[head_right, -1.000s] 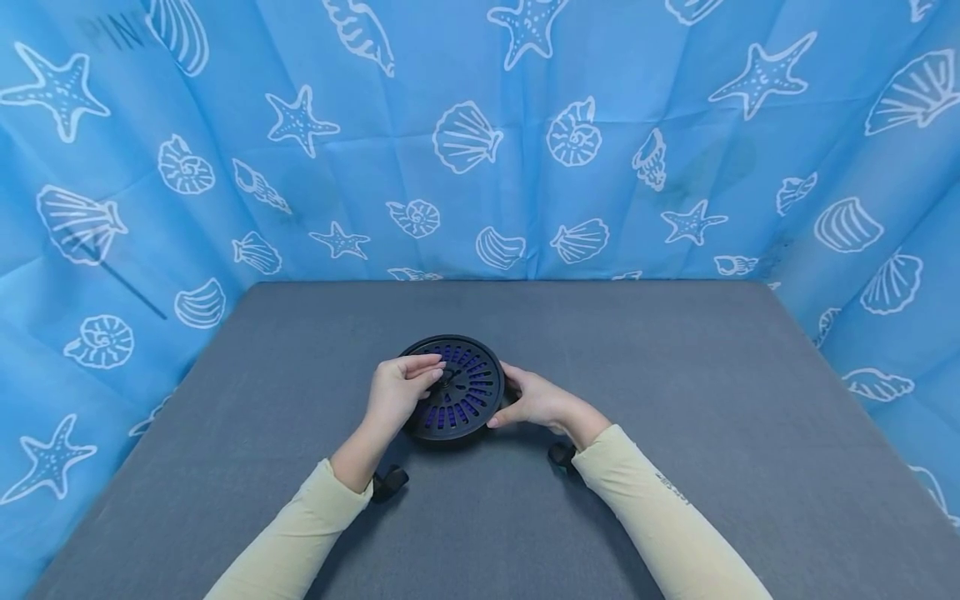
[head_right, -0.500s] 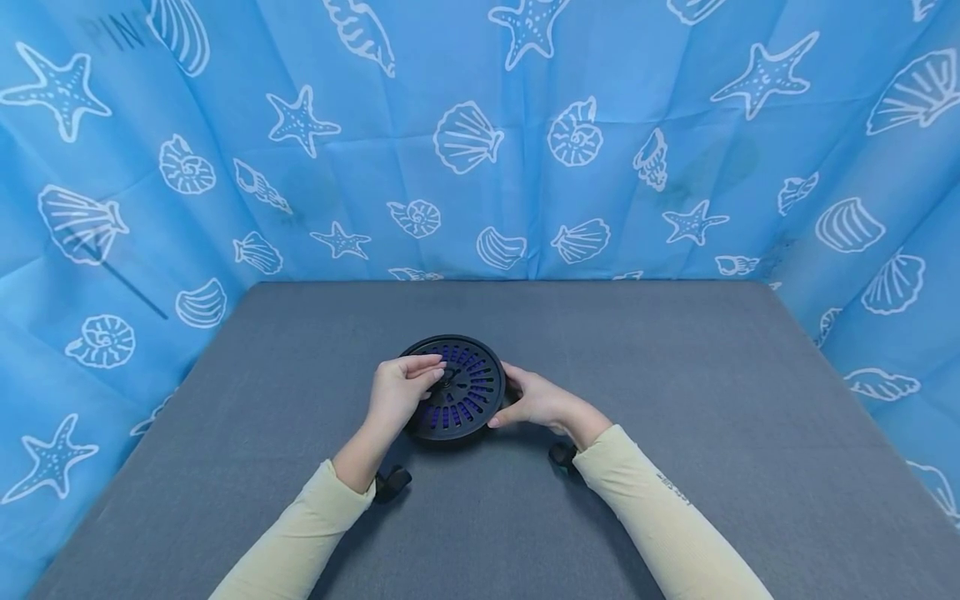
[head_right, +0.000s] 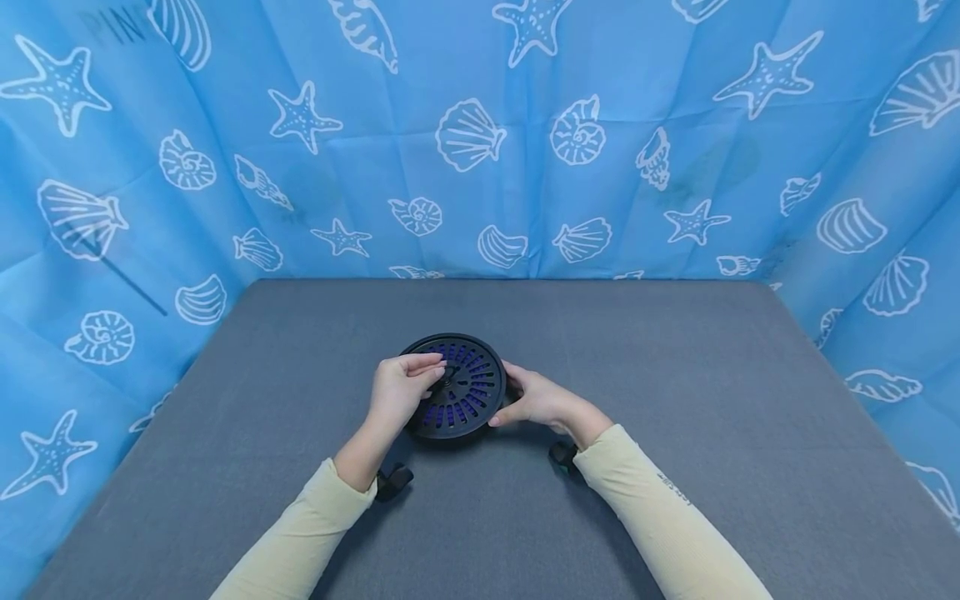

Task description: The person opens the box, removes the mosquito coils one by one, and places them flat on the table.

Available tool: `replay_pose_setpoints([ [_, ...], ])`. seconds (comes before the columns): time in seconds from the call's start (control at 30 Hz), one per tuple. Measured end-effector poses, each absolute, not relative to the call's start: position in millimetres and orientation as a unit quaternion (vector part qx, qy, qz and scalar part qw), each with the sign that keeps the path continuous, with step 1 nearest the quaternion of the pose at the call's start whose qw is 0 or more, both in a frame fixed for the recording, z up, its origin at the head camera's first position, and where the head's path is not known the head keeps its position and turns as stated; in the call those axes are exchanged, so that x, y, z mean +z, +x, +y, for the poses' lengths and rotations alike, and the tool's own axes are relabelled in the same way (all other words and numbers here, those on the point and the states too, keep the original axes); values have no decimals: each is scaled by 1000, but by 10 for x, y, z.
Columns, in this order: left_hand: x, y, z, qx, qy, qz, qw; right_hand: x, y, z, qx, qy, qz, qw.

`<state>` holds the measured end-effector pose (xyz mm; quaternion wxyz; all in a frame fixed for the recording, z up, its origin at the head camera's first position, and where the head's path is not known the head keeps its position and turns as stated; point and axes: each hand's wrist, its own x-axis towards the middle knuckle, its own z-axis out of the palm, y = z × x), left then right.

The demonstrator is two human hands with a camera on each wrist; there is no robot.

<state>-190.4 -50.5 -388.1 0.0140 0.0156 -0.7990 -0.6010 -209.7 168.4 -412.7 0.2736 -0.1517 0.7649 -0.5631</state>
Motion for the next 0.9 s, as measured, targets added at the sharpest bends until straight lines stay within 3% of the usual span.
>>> replay_pose_setpoints([
  [0.9, -3815, -1899, -455, -558, 27, -828, 47, -4137, -2116, 1693, -565, -156, 760, 282],
])
